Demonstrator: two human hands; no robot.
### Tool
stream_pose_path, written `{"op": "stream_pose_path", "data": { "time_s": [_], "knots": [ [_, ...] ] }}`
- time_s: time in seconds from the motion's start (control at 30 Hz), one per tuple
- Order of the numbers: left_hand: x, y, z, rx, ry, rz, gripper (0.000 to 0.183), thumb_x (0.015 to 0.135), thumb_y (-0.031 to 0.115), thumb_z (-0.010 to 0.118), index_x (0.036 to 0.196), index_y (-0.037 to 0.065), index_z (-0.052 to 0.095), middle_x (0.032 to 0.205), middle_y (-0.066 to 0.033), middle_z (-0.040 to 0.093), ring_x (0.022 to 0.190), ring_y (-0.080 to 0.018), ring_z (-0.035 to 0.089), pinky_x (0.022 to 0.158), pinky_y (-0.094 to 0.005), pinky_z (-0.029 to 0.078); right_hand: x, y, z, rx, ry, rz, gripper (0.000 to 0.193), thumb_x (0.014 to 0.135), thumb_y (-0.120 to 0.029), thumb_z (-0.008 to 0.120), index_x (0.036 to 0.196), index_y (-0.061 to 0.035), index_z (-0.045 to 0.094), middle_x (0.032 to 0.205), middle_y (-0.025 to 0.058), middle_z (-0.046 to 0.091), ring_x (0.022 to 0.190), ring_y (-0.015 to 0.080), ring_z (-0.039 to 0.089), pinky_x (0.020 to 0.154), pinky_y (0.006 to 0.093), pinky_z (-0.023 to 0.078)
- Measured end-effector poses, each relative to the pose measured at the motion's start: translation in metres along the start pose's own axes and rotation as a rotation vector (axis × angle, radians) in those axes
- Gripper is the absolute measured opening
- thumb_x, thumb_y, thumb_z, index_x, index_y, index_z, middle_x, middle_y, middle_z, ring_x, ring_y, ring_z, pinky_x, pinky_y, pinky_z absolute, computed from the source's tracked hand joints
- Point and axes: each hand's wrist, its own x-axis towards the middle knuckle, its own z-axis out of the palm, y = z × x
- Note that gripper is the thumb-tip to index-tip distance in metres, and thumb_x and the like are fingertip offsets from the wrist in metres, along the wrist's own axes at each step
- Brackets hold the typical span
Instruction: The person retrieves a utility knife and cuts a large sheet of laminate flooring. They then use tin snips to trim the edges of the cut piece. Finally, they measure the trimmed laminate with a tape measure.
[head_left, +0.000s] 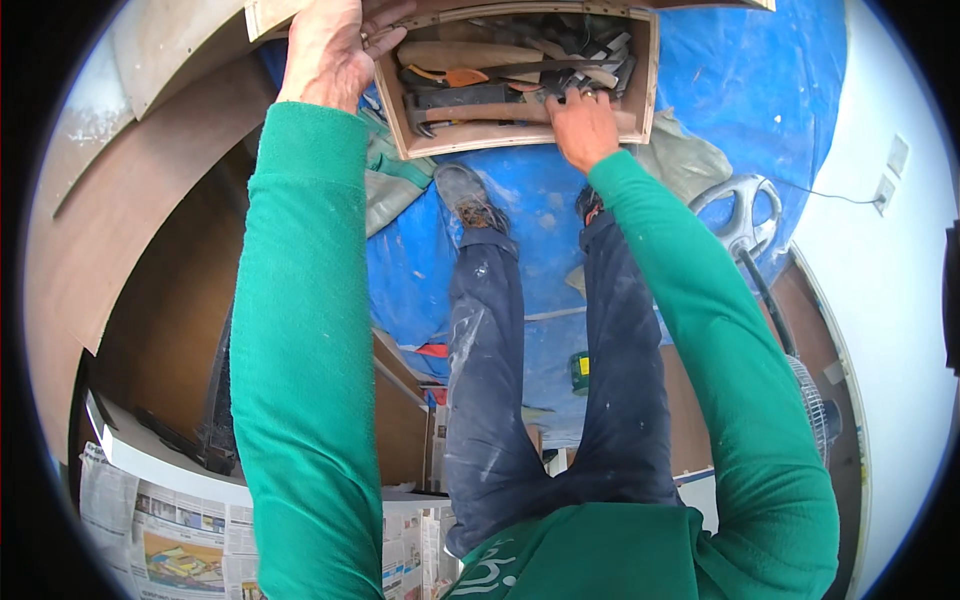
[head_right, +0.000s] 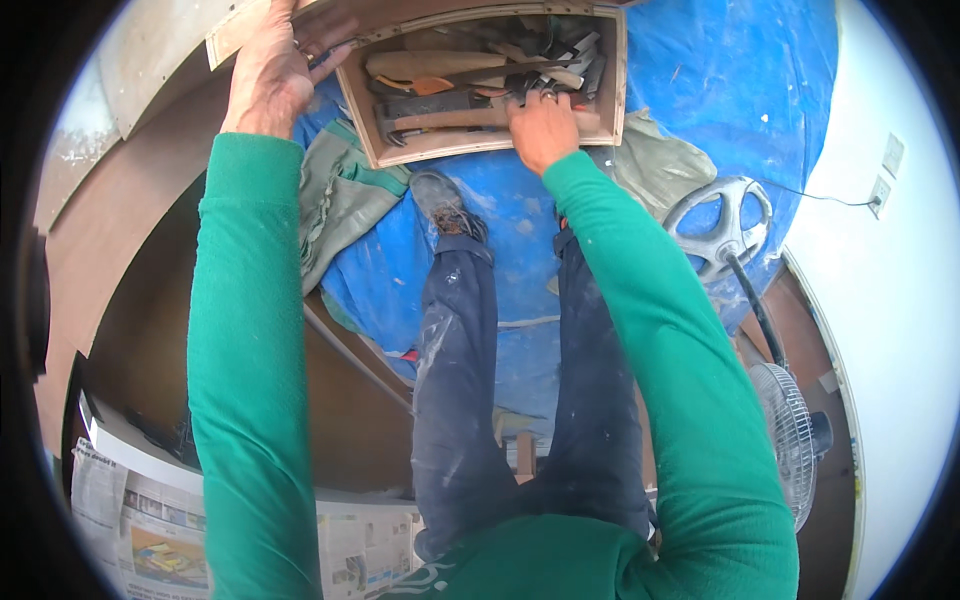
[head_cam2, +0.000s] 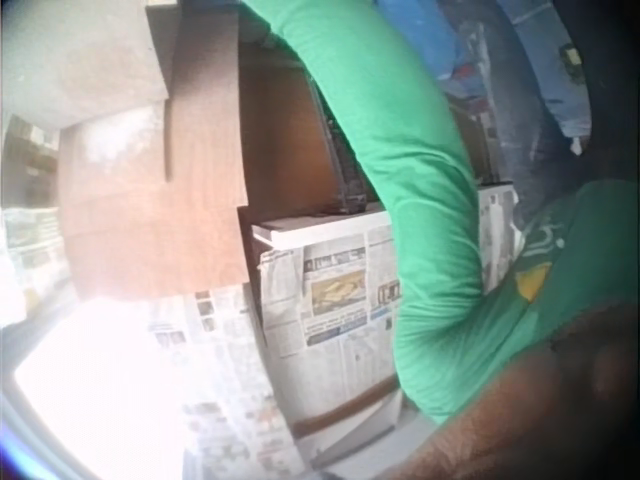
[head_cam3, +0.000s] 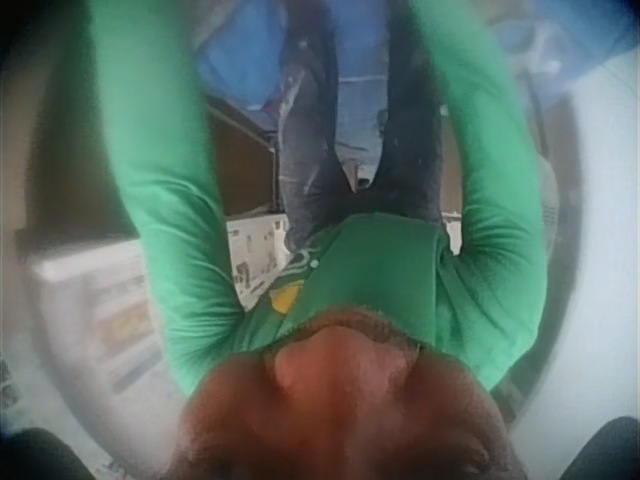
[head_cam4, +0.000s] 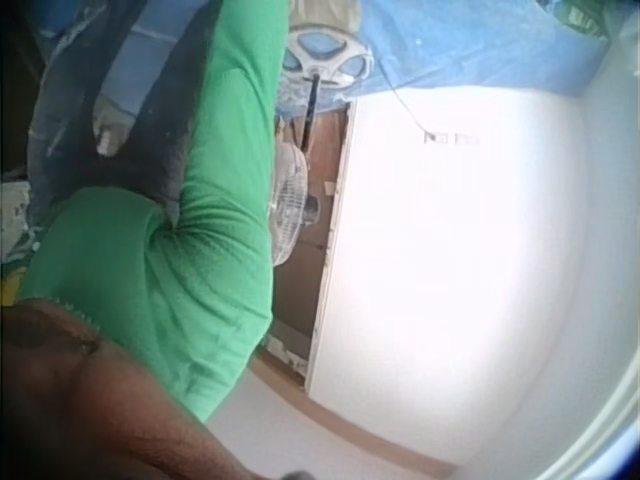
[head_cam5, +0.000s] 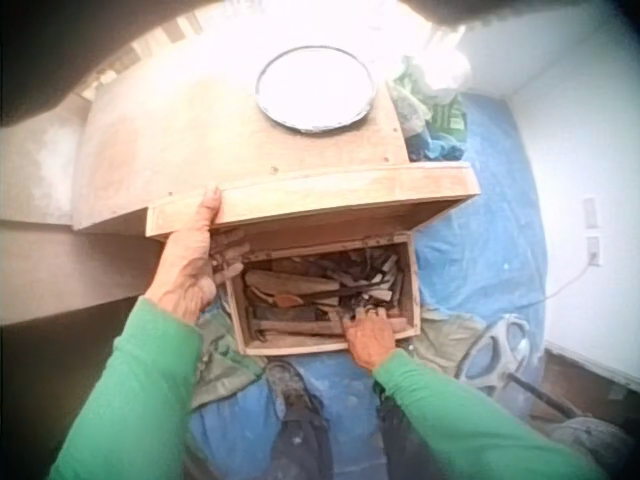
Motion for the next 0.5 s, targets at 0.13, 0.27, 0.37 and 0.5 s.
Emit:
{"op": "stream_pose_path", "data": {
  "time_s": [0.13,0.27,0.37,0.5],
  "knots": [
    [0.040,-0.017,-0.026,-0.133,-0.001,-0.141,0.075,0.093,0.067,0.067,0.136,0.005,0.060,0.123,-0.0198,0.068,0.115,-0.0357,0.062,0.104,-0.0547,0.042,-0.034,-0.005,0.018,0.145,-0.051,-0.014,0.050,0.092,-0.013,0.058,0.142,-0.0168,0.060,0.111,0.0135,0.063,0.096,0.0316,0.068,0.091,0.0503,0.046],
    [0.034,-0.023,-0.026,-0.106,-0.057,-0.072,0.087,0.088,0.063,0.076,0.149,0.008,0.047,0.138,-0.0252,0.060,0.124,-0.0382,0.063,0.109,-0.0533,0.046,-0.042,0.012,0.038,0.063,0.091,-0.032,0.053,0.091,-0.015,0.060,0.145,-0.0195,0.060,0.114,0.0104,0.061,0.097,0.0298,0.066,0.095,0.0500,0.044],
    [0.016,-0.023,-0.019,-0.032,0.003,-0.050,0.086,0.091,0.068,0.069,0.147,0.006,0.049,0.132,-0.0242,0.065,0.125,-0.0346,0.063,0.107,-0.0497,0.046,-0.034,0.008,0.035,0.004,0.296,-0.030,0.051,0.092,-0.013,0.057,0.141,-0.0207,0.064,0.117,0.0106,0.063,0.106,0.0284,0.064,0.099,0.0488,0.043],
    [0.014,-0.036,-0.032,-0.055,-0.035,-0.076,0.078,0.092,0.068,0.067,0.139,0.007,0.058,0.127,-0.0150,0.069,0.109,-0.0278,0.071,0.100,-0.0483,0.048,-0.037,0.011,0.041,0.127,0.054,0.064,0.058,0.089,-0.009,0.058,0.145,-0.0231,0.061,0.117,0.0128,0.064,0.110,0.0295,0.063,0.104,0.0488,0.041]
  ]
}}
